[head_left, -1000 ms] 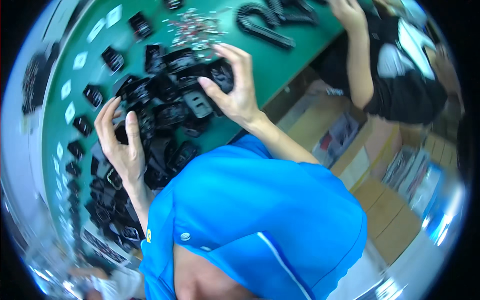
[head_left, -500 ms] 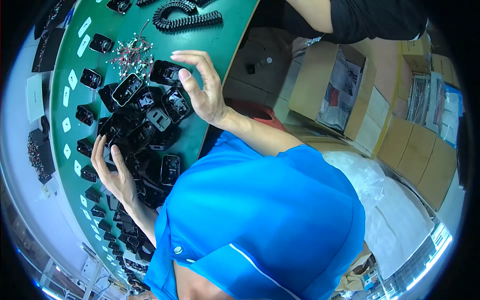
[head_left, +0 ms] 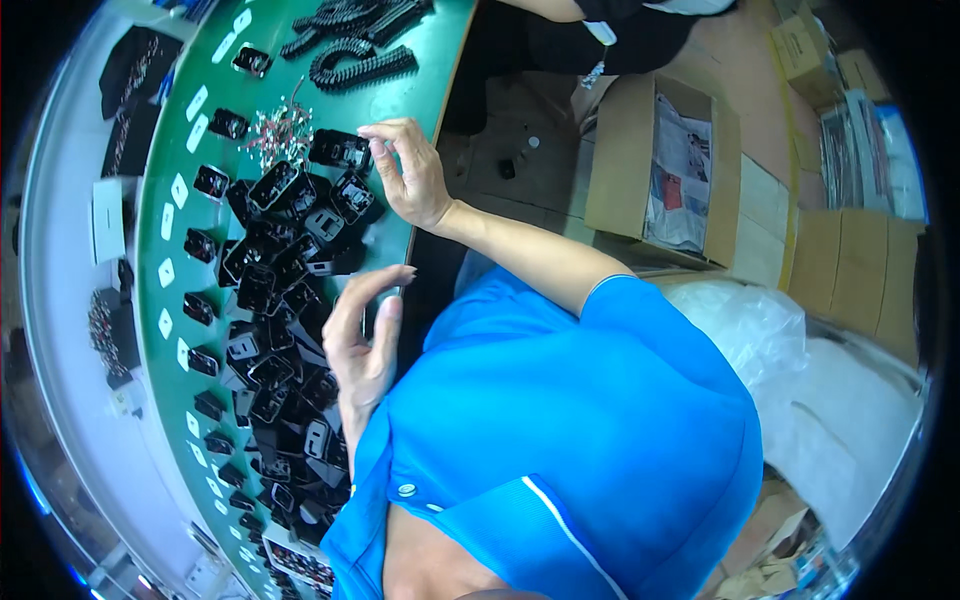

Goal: Assembling black plastic electronic housings at a manual assembly station on a production line.

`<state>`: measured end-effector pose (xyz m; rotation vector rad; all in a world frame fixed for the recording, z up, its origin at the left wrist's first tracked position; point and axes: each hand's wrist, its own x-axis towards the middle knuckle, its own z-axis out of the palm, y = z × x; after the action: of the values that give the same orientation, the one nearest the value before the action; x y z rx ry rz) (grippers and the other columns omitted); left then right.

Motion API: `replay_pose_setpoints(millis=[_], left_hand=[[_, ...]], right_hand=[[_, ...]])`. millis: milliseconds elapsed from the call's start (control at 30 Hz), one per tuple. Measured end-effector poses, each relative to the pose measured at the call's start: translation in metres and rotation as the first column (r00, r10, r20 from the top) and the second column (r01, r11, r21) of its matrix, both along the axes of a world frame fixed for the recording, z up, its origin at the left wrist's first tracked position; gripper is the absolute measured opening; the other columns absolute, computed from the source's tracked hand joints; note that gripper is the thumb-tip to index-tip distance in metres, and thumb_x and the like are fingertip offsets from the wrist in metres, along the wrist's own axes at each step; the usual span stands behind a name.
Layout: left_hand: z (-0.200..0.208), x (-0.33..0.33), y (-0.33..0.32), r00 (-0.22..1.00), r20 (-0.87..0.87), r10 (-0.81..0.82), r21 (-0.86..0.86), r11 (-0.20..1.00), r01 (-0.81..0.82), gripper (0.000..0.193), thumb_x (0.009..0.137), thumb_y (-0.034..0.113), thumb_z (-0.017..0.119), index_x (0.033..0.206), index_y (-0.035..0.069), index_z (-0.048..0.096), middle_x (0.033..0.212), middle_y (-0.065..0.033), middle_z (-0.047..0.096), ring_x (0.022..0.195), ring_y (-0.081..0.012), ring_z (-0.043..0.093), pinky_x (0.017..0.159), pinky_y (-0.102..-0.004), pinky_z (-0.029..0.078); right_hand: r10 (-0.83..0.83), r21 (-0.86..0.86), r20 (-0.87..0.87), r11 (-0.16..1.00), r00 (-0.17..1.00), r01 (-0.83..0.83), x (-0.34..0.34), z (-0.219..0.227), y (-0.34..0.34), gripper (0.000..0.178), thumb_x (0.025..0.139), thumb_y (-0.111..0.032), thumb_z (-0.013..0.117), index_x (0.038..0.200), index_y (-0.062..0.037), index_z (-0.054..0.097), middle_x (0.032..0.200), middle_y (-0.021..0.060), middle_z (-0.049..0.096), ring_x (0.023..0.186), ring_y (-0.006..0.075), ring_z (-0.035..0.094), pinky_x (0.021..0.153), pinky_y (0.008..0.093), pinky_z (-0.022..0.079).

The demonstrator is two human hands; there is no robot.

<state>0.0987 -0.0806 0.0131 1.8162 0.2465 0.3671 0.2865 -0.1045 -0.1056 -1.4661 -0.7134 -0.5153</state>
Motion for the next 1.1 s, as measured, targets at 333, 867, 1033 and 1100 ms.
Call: replay_pose_setpoints(millis=[333,867,1033,1100], left_hand=[[-0.035,0.058,-0.037,0.982,-0.018,-0.186,0.152,0.971,0.186,0.025,0.097,0.002,0.059,0.121,-0.001,0.065,0.124,-0.0158,0.065,0.104,-0.021,0.064,0.089,-0.0317,0.052],[-0.088,0.236,-0.035,0.959,-0.255,-0.12,0.902,0.328,0.281,0.037,0.088,0.004,0.066,0.124,0.008,0.065,0.14,-0.013,0.056,0.138,-0.036,0.042,0.114,-0.0456,0.034],[-0.107,0.255,-0.036,0.943,-0.316,-0.106,0.936,0.125,0.328,0.037,0.084,0.003,0.067,0.12,0.012,0.068,0.147,-0.0089,0.053,0.146,-0.0375,0.033,0.117,-0.0488,0.029],[-0.108,0.25,-0.029,0.942,-0.327,-0.072,0.938,0.096,0.333,0.036,0.083,0.002,0.067,0.117,0.014,0.07,0.149,-0.0068,0.052,0.148,-0.0375,0.028,0.119,-0.0509,0.026]], right_hand=[[0.015,0.165,0.016,0.986,1.0,-0.018,0.007,0.002,0.0,0.016,0.096,-0.002,0.057,0.111,-0.007,0.061,0.098,0.0061,0.061,0.076,0.0211,0.058,0.068,0.0326,0.048],[-0.572,-0.665,-0.745,0.598,0.343,-0.448,0.11,-0.339,-0.215,0.026,0.087,-0.011,0.058,0.107,-0.0041,0.072,0.123,0.0184,0.065,0.108,0.0347,0.063,0.087,0.0501,0.05],[-0.705,-0.612,-0.673,0.363,0.223,-0.702,0.08,-0.457,-0.253,0.035,0.092,-0.017,0.056,0.125,-0.0067,0.066,0.132,0.0154,0.061,0.113,0.034,0.062,0.091,0.0505,0.05],[-0.654,-0.58,-0.704,0.301,0.279,-0.757,0.08,-0.477,-0.247,0.038,0.095,-0.019,0.054,0.131,-0.0081,0.062,0.134,0.0135,0.06,0.116,0.0327,0.061,0.092,0.0503,0.049]])
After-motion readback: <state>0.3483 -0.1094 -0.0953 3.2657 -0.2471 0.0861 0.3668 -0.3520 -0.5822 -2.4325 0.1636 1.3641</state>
